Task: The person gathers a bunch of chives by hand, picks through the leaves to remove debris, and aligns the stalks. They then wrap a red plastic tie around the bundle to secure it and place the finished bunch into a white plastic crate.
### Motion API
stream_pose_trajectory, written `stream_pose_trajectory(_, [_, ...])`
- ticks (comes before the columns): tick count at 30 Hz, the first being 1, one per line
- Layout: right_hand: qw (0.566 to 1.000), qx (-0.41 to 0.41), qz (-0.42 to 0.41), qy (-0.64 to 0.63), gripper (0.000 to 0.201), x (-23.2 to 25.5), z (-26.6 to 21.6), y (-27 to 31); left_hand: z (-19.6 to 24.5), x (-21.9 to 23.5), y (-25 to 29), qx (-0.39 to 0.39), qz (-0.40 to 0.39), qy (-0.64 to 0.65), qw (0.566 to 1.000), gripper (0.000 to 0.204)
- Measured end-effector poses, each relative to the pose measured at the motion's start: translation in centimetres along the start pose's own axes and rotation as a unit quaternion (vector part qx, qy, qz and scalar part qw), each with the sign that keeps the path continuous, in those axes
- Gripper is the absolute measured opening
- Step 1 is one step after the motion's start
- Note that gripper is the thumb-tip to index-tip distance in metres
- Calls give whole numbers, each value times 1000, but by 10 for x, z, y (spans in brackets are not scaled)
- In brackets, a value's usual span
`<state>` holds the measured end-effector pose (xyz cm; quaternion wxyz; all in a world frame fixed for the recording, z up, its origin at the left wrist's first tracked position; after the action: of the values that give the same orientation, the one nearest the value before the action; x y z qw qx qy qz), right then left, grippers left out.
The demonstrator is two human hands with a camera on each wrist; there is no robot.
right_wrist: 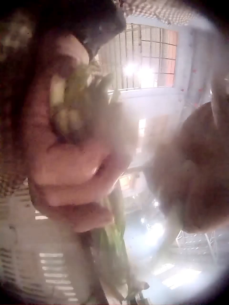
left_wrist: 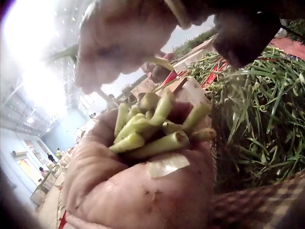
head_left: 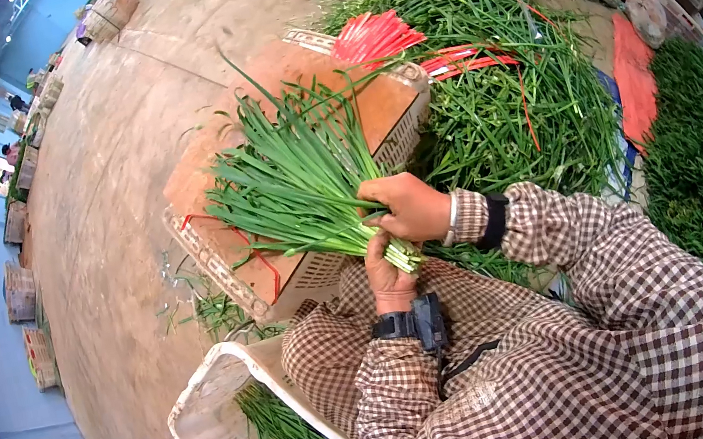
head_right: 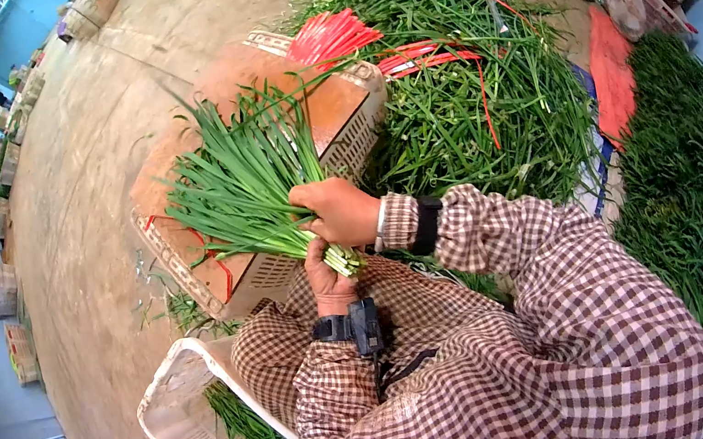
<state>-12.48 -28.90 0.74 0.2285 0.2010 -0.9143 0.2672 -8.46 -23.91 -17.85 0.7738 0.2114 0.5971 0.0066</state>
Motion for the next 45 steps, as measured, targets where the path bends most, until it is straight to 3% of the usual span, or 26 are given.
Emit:
stream_pose_trajectory(2, [998,-30,22,-58,18,18,-4,-1,1,-6,3,-5,29,-10,1000,35])
stream_pose_trajectory(3, [981,-100,18,-163,15,30,8,-5,-1,-19,1,6,-37,12,999,36])
stream_pose_trajectory(4, [944,-141,83,-285,10,50,20,-8,-2,-32,1,17,-102,34,994,37])
stream_pose_trajectory(5, [912,-178,152,-337,10,76,30,-10,-2,-36,5,12,-62,31,998,39])
stream_pose_trajectory(7, [861,-189,213,-421,12,114,57,-10,-1,-41,7,14,-68,39,997,41])
stream_pose_trajectory(10, [817,-250,250,-456,9,139,104,9,0,-43,8,21,-82,49,995,44])
stream_pose_trajectory(14, [765,-297,278,-499,13,133,134,41,0,-49,9,19,-107,44,993,49])
stream_pose_trajectory(18, [823,-304,286,-386,15,146,144,48,0,-50,9,24,-115,45,992,49])
stream_pose_trajectory(19, [842,-252,287,-382,12,151,142,35,-1,-52,10,25,-117,43,992,48])
stream_pose_trajectory(21, [851,-259,277,-363,10,154,152,21,-1,-51,10,25,-111,39,993,48])
stream_pose_trajectory(23, [856,-298,253,-337,13,145,158,-4,-1,-49,11,29,-104,32,994,48])
stream_pose_trajectory(27, [911,-310,157,-221,17,115,203,-75,-2,-43,11,19,-80,8,997,47])
stream_pose_trajectory(29, [957,-286,33,-31,20,87,214,-112,-3,-42,12,24,-69,12,997,43])
stream_pose_trajectory(30, [959,-280,20,-32,20,73,221,-119,-3,-41,12,21,-54,0,998,41])
stream_pose_trajectory(31, [976,-181,42,114,24,74,202,-131,-2,-39,11,13,-47,-17,999,38])
stream_pose_trajectory(32, [962,-75,67,254,28,70,180,-139,1,-37,13,-5,-16,-53,998,37])
stream_pose_trajectory(33, [937,-187,-11,294,36,65,203,-141,0,-34,14,-1,-9,-59,998,36])
stream_pose_trajectory(36, [912,-222,-44,342,30,63,211,-140,1,-30,13,-4,6,-60,998,33])
stream_pose_trajectory(38, [926,-165,-34,339,25,70,218,-142,3,-34,16,-16,8,-48,999,30])
stream_pose_trajectory(41, [937,-136,48,317,19,133,230,-140,7,-32,18,-25,9,-67,997,28])
stream_pose_trajectory(44, [914,-247,222,232,28,248,213,-102,11,-29,21,-45,40,-124,991,26])
stream_pose_trajectory(45, [879,-175,309,317,31,292,203,-89,17,-25,23,-66,68,-166,982,23])
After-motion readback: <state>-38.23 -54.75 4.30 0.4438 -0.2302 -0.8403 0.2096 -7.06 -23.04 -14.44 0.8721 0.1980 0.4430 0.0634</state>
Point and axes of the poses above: each hand's wrist, its own y-axis away from the middle knuckle, its own x-axis out of the back of the hand, z = x × y, the point moved 10 cm from there along -y, towards the middle knuckle, and after that the axes turned 2 degrees about -y, right-handed, at the moved point
